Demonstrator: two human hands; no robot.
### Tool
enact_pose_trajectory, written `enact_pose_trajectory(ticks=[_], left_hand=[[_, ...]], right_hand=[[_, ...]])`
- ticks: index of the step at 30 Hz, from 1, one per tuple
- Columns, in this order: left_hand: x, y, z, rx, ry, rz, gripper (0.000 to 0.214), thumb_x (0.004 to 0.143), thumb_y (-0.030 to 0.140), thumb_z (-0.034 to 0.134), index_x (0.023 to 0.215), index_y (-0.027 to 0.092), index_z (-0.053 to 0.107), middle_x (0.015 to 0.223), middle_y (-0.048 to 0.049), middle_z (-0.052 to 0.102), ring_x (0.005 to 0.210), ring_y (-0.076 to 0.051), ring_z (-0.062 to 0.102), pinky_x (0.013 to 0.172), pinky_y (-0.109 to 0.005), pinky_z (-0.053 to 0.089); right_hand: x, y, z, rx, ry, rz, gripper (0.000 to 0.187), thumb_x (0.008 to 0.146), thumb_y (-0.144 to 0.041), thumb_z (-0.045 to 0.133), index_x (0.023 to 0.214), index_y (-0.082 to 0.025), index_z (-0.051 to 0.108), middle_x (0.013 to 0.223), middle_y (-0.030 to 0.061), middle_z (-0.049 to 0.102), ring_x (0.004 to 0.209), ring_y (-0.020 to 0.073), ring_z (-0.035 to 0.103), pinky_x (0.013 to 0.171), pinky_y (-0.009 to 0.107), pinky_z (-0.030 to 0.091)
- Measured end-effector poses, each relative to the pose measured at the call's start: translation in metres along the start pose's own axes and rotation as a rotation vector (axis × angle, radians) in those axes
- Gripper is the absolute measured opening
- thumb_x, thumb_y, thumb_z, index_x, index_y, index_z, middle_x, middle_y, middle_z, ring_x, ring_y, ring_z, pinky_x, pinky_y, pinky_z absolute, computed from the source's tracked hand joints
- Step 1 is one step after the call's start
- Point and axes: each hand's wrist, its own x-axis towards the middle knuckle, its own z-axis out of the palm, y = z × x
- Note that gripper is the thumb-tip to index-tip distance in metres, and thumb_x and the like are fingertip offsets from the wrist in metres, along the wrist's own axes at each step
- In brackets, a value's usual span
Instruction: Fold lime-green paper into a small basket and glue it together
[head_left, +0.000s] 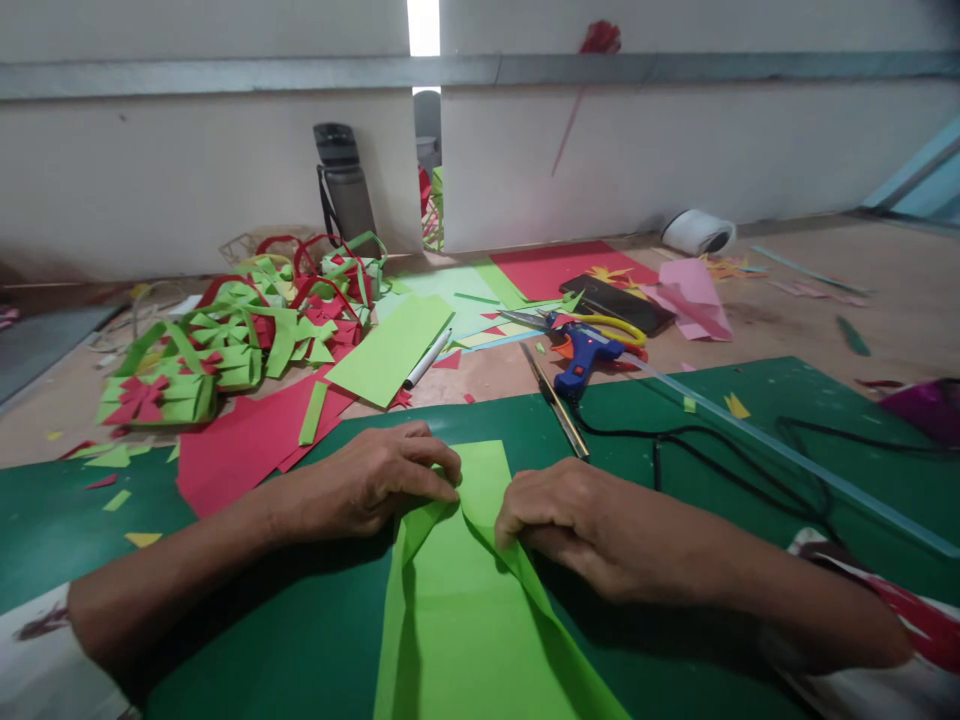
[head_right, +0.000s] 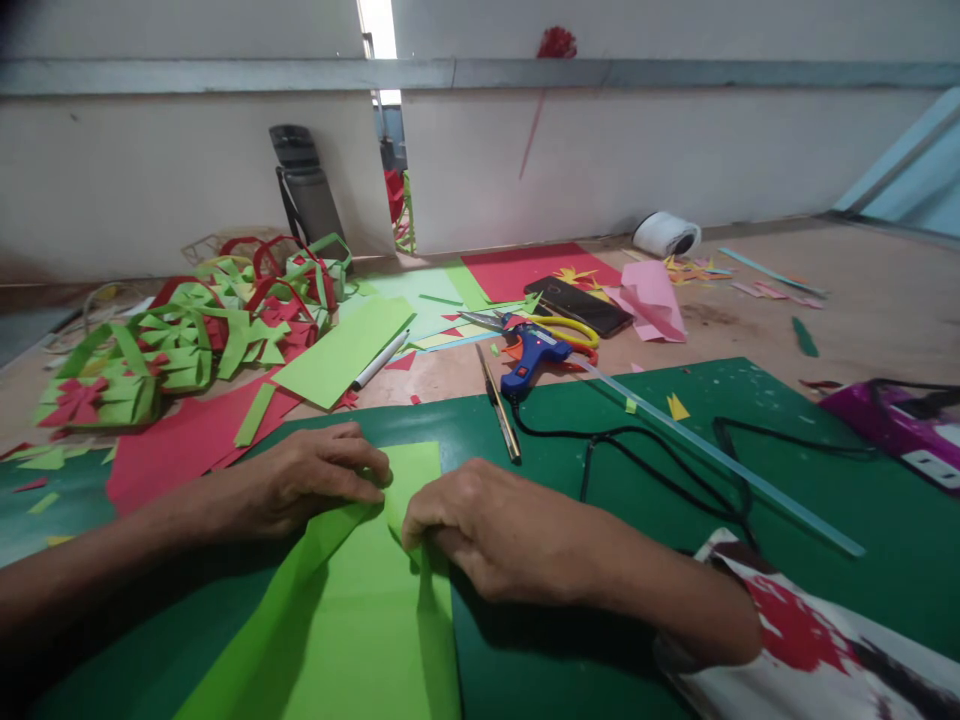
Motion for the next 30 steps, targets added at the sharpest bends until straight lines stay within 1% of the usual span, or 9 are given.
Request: enact_pose_trajectory(ticks=[4,7,9,13,20,25,30], left_hand=[[0.007,0.004,-0.011,-0.097,-0.074,-0.024,0.029,0.087,0.006,0.041,0.102,0.018,0.062,0.110,-0.0078,0.059,0.096,-0.016,0.054,0.081,-0.025,0.041],[0.014,0.007,-0.017,-0.195,-0.076,-0.057,0.024,0.090,0.012,0.041,0.096,0.014,0.064,0.104,-0.0087,0.061,0.091,-0.015,0.057,0.080,-0.022,0.042],[0.019,0.008,-0.019,-0.268,-0.061,-0.112,0.019,0.090,0.017,0.046,0.092,0.012,0.064,0.095,-0.0078,0.064,0.085,-0.014,0.058,0.077,-0.021,0.043],[0.027,0.004,-0.017,-0.361,-0.085,-0.226,0.012,0.080,0.021,0.062,0.087,0.013,0.068,0.083,-0.0039,0.065,0.076,-0.013,0.059,0.067,-0.020,0.044],[0.035,0.004,-0.014,-0.329,-0.129,-0.297,0.013,0.072,0.010,0.066,0.082,0.015,0.072,0.073,-0.0001,0.060,0.064,-0.009,0.054,0.056,-0.016,0.040],[0.039,0.006,-0.015,-0.295,-0.153,-0.334,0.009,0.070,0.012,0.068,0.078,0.014,0.072,0.067,0.0007,0.059,0.062,-0.009,0.054,0.054,-0.017,0.039],[0.039,0.006,-0.012,-0.259,-0.142,-0.303,0.006,0.072,0.013,0.066,0.075,0.013,0.071,0.067,0.0004,0.060,0.062,-0.010,0.054,0.055,-0.017,0.040]], right_hand=[[-0.001,0.001,0.000,-0.007,0.012,0.024,0.029,0.078,0.001,0.043,0.091,-0.014,0.064,0.082,0.0039,0.065,0.077,0.0132,0.058,0.072,0.023,0.040],[-0.001,0.000,0.001,-0.007,0.023,0.029,0.029,0.078,0.001,0.044,0.091,-0.015,0.064,0.081,0.0038,0.065,0.077,0.0130,0.058,0.072,0.022,0.040],[0.000,0.000,0.001,-0.016,0.022,0.035,0.030,0.078,0.001,0.043,0.091,-0.015,0.065,0.081,0.0039,0.066,0.077,0.0133,0.058,0.072,0.023,0.040],[0.000,-0.001,0.000,-0.025,0.005,0.039,0.030,0.078,0.001,0.043,0.091,-0.015,0.065,0.081,0.0039,0.065,0.077,0.0136,0.058,0.072,0.023,0.040],[-0.001,0.001,0.003,-0.027,0.053,0.054,0.029,0.079,-0.002,0.044,0.093,-0.017,0.065,0.081,0.0028,0.066,0.075,0.0130,0.058,0.070,0.022,0.040],[-0.002,0.001,0.004,-0.028,0.049,0.076,0.029,0.080,-0.003,0.043,0.092,-0.017,0.066,0.082,0.0033,0.067,0.075,0.0134,0.059,0.068,0.022,0.040],[-0.003,0.001,0.004,-0.025,0.056,0.083,0.030,0.079,-0.002,0.043,0.093,-0.016,0.066,0.082,0.0038,0.067,0.075,0.0138,0.059,0.068,0.023,0.040]])
